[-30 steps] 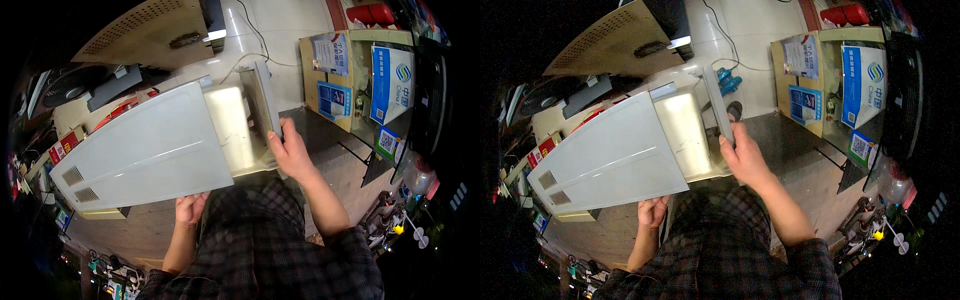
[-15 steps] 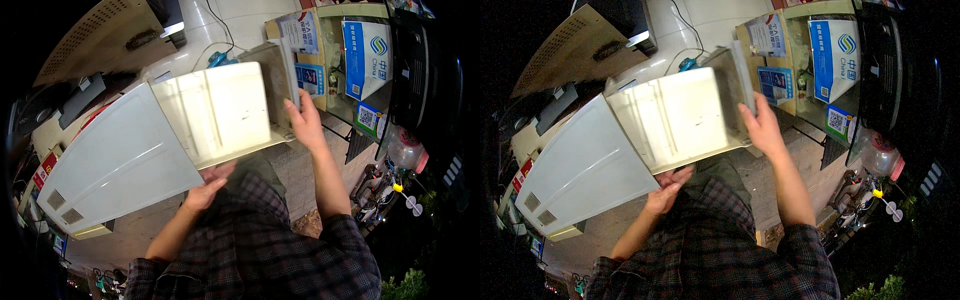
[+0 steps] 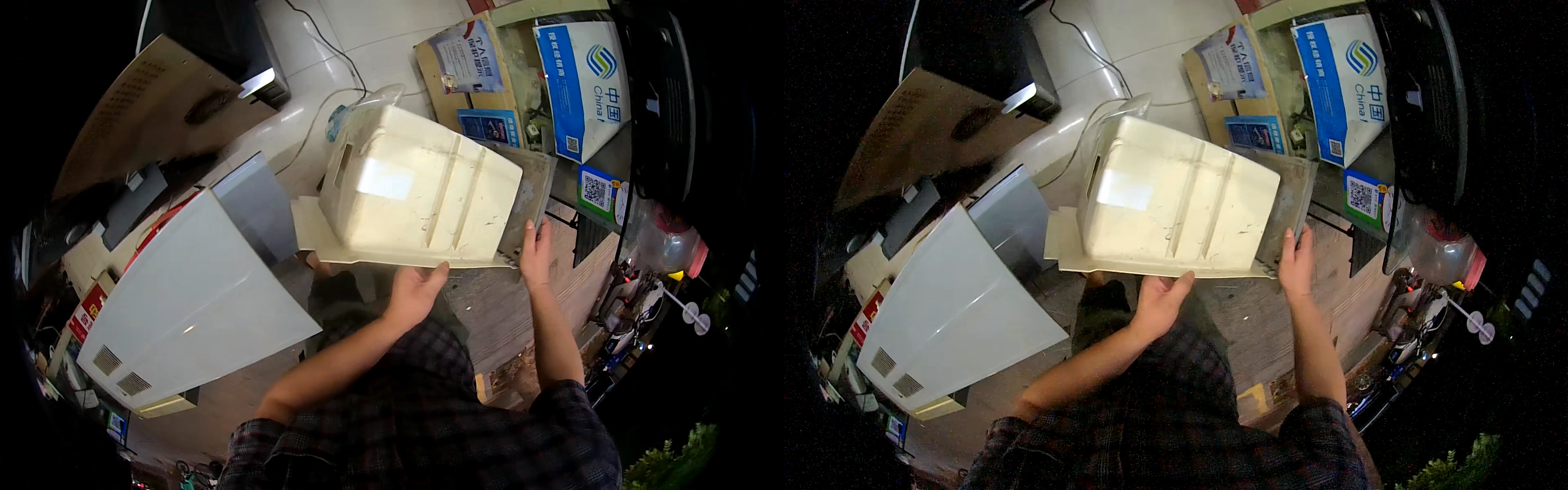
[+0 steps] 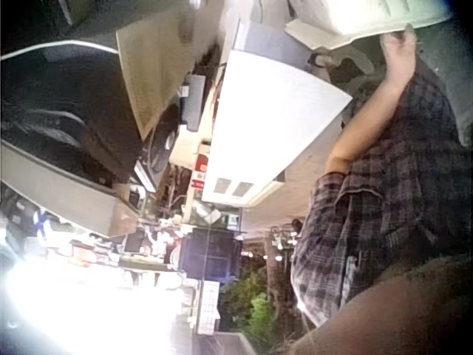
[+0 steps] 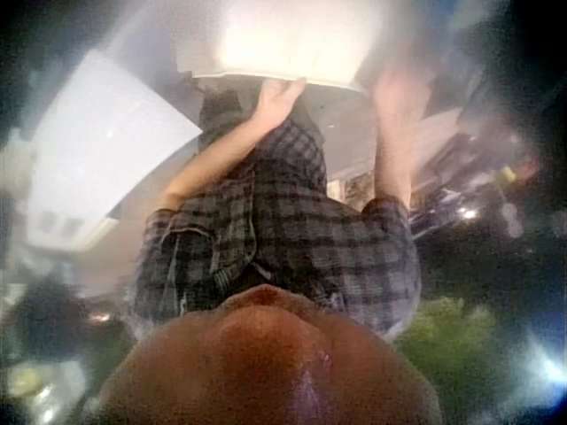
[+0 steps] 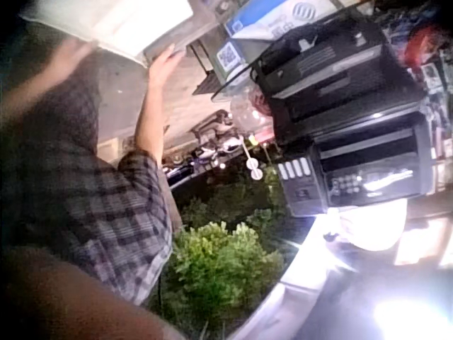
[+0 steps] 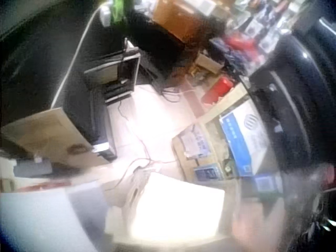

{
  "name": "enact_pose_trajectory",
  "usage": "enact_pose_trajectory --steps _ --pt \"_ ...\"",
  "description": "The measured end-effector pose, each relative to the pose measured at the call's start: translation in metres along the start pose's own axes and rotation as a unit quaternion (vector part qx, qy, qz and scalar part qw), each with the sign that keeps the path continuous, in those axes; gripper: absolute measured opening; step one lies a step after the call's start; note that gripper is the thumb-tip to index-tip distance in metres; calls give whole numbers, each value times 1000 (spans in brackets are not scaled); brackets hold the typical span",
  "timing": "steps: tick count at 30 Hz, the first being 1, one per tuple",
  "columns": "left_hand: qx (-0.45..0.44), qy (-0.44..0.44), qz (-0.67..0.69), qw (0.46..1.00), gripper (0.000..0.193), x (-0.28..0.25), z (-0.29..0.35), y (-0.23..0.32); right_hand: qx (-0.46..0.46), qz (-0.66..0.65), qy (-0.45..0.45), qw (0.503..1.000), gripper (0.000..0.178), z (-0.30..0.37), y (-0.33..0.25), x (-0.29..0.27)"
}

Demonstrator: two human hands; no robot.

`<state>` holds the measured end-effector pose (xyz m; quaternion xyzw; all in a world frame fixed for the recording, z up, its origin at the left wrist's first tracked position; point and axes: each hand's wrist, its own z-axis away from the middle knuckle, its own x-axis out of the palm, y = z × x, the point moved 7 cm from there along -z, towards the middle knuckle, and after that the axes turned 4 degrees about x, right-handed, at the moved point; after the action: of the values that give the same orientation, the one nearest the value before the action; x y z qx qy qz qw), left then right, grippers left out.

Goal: The person assembles a white appliance, likely an air conditioner or range hood, in a cluttered workshop. They attach a rectangular filter panel to the unit's frame, wipe the surface with a cloth, and use a yellow power drill to secure screws into the casing.

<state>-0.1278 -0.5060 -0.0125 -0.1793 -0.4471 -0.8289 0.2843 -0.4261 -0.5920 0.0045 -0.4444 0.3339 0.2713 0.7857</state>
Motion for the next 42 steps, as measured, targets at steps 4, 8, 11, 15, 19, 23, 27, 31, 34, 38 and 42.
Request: enact_pose_trajectory --steps 4,8,11,15,19,23,27,31,34,38,42 --pt "22 -3 -113 993 29 13 -19 11 52 -83 49 994 47 6 44 32" --pt "12 -27 -303 953 28 28 -23 48 180 -279 30 943 44 11 65 86" --pt "121 -78 -419 896 34 37 -20 68 250 -382 -15 889 42 16 55 113" --pt "192 -42 -439 877 52 59 0 140 195 -528 -134 815 44 32 -39 116" --pt "216 -123 -480 841 53 103 27 237 86 -571 -202 791 38 33 -56 113" --pt "344 -143 -504 779 45 135 75 313 12 -584 -219 782 37 56 -150 80" --pt "565 -78 -487 661 46 152 134 401 -103 -597 -230 762 37 89 -278 33" --pt "713 -55 -393 579 58 165 170 466 -227 -626 -247 704 36 128 -408 -12" --pt "780 -6 -390 490 66 161 186 510 -295 -639 -267 658 36 155 -494 -32" --pt "778 65 -501 374 72 108 202 565 -320 -663 -342 584 36 180 -600 -7" --pt "750 61 -491 440 72 79 216 599 -313 -679 -361 557 36 173 -661 6"
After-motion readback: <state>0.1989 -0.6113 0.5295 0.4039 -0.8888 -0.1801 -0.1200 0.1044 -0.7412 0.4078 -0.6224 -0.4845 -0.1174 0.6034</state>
